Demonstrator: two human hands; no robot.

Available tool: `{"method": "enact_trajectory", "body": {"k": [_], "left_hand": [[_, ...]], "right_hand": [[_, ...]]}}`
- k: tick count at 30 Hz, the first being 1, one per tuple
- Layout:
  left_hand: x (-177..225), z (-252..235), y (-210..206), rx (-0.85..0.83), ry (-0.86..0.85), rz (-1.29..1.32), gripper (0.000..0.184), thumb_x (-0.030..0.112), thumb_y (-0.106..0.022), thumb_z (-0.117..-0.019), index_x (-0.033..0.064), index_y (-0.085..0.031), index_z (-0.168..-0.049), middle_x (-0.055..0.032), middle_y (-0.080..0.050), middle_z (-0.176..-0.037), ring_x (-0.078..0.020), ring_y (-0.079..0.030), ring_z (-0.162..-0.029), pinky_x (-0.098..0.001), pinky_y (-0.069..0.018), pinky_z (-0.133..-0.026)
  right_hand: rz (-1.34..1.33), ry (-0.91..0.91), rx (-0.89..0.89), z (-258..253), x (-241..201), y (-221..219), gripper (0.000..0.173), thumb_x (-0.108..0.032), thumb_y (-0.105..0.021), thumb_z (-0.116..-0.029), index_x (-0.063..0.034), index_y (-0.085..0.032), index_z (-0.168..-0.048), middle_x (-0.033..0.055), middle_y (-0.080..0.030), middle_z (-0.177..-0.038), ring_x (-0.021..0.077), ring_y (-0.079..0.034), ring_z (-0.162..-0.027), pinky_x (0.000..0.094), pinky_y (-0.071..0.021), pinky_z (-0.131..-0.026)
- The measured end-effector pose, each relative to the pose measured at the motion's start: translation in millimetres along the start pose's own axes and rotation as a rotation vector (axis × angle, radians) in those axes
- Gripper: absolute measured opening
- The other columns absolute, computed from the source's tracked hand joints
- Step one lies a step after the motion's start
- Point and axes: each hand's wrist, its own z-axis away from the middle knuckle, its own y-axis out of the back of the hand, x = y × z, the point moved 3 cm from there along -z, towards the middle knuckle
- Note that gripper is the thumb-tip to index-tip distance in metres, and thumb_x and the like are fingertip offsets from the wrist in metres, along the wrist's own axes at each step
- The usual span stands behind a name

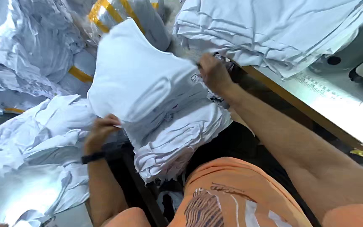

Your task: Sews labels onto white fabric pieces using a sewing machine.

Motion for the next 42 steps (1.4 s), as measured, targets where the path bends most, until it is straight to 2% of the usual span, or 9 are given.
{"method": "enact_trajectory", "body": {"k": [2, 4, 10, 15, 22, 29, 33, 38, 42], "left_hand": [[-3, -10, -37, -0.391, 0.361, -0.235, 0.009, -0.001, -0.07, -0.091, -0.006, -0.075, -0.097, -0.0147, -0.073, -0.097, -0.021, -0.069, -0.091, -0.0407, -0.0554, -0.089], [25, -32, -51, -0.557, 0.552, -0.395, 0.023, 0.012, -0.068, -0.0984, -0.006, -0.073, -0.112, -0.0208, -0.073, -0.108, -0.0294, -0.068, -0.103, -0.0518, -0.0489, -0.098], [166, -148, -116, -0.245, -0.25, -0.188, 0.018, 0.01, -0.065, -0.0952, -0.0042, -0.069, -0.106, -0.0037, -0.072, -0.092, -0.0014, -0.068, -0.075, -0.0205, -0.0587, -0.071], [232, -228, -233, -0.337, -0.568, -0.223, 0.018, 0.009, -0.066, -0.0979, -0.0044, -0.07, -0.109, -0.0189, -0.071, -0.104, -0.0265, -0.069, -0.085, -0.0428, -0.0582, -0.074], [271, -292, -372, -0.347, -0.602, -0.266, 0.038, 0.018, -0.07, -0.0968, -0.0087, -0.063, -0.122, -0.0261, -0.066, -0.116, -0.0389, -0.067, -0.104, -0.0525, -0.0552, -0.09], [283, -281, -319, -0.637, -0.406, -0.251, 0.031, 0.008, -0.078, -0.0893, -0.0036, -0.064, -0.115, -0.017, -0.069, -0.093, -0.0255, -0.068, -0.08, -0.0434, -0.0586, -0.075], [286, -302, -324, -0.865, -0.329, -0.456, 0.04, 0.012, -0.074, -0.0934, -0.0063, -0.061, -0.126, -0.0187, -0.071, -0.097, -0.0271, -0.068, -0.087, -0.0462, -0.0557, -0.084], [354, -357, -343, -0.451, -0.556, -0.425, 0.035, 0.021, -0.063, -0.1019, -0.009, -0.064, -0.12, -0.0261, -0.068, -0.115, -0.0368, -0.068, -0.102, -0.0527, -0.054, -0.091], [363, -397, -385, -0.464, -0.62, -0.661, 0.04, 0.023, -0.062, -0.1018, -0.0118, -0.062, -0.122, -0.0329, -0.063, -0.122, -0.0492, -0.059, -0.119, -0.065, -0.0454, -0.102]], "right_hand": [[0.009, -0.084, -0.2, 28, 22, -29, 0.023, 0.002, -0.048, -0.1033, 0.0188, -0.06, -0.114, 0.0359, -0.06, -0.123, 0.0509, -0.064, -0.111, 0.0601, -0.0519, -0.094], [-0.013, -0.167, -0.348, 52, 30, -33, 0.023, 0.002, -0.052, -0.1022, 0.0159, -0.061, -0.118, 0.034, -0.059, -0.129, 0.0499, -0.062, -0.116, 0.0613, -0.0503, -0.097], [0.157, -0.24, 0.169, 111, 48, 64, 0.014, 0.0, -0.073, -0.0879, 0.0059, -0.071, -0.101, 0.0231, -0.069, -0.096, 0.0391, -0.07, -0.073, 0.0542, -0.0569, -0.059], [0.351, -0.613, 0.315, 186, 111, 120, 0.017, -0.004, -0.072, -0.0893, 0.0074, -0.068, -0.101, 0.0281, -0.069, -0.091, 0.0497, -0.069, -0.078, 0.0665, -0.0508, -0.061], [0.486, -0.679, 0.343, 186, 119, 116, 0.014, 0.003, -0.071, -0.0826, 0.0048, -0.066, -0.096, 0.0243, -0.066, -0.077, 0.0458, -0.067, -0.064, 0.0569, -0.0482, -0.049], [0.548, -0.637, 0.41, 186, 121, 112, 0.009, 0.002, -0.071, -0.0833, 0.0027, -0.066, -0.09, 0.0209, -0.067, -0.075, 0.0398, -0.067, -0.059, 0.0511, -0.0485, -0.045], [0.414, -0.596, 0.53, 182, 120, 115, 0.008, -0.001, -0.073, -0.0809, 0.0038, -0.068, -0.086, 0.021, -0.068, -0.074, 0.0403, -0.068, -0.061, 0.0535, -0.0499, -0.048], [0.22, -0.483, 0.758, 131, 106, 147, 0.016, -0.007, -0.076, -0.0828, 0.0071, -0.069, -0.088, 0.0222, -0.067, -0.087, 0.0334, -0.067, -0.061, 0.0464, -0.0532, -0.048], [0.116, -0.823, 0.387, 75, 101, 172, 0.033, -0.027, -0.067, -0.0994, 0.0042, -0.07, -0.109, 0.026, -0.059, -0.132, 0.0359, -0.07, -0.077, 0.0506, -0.0573, -0.061]]}}
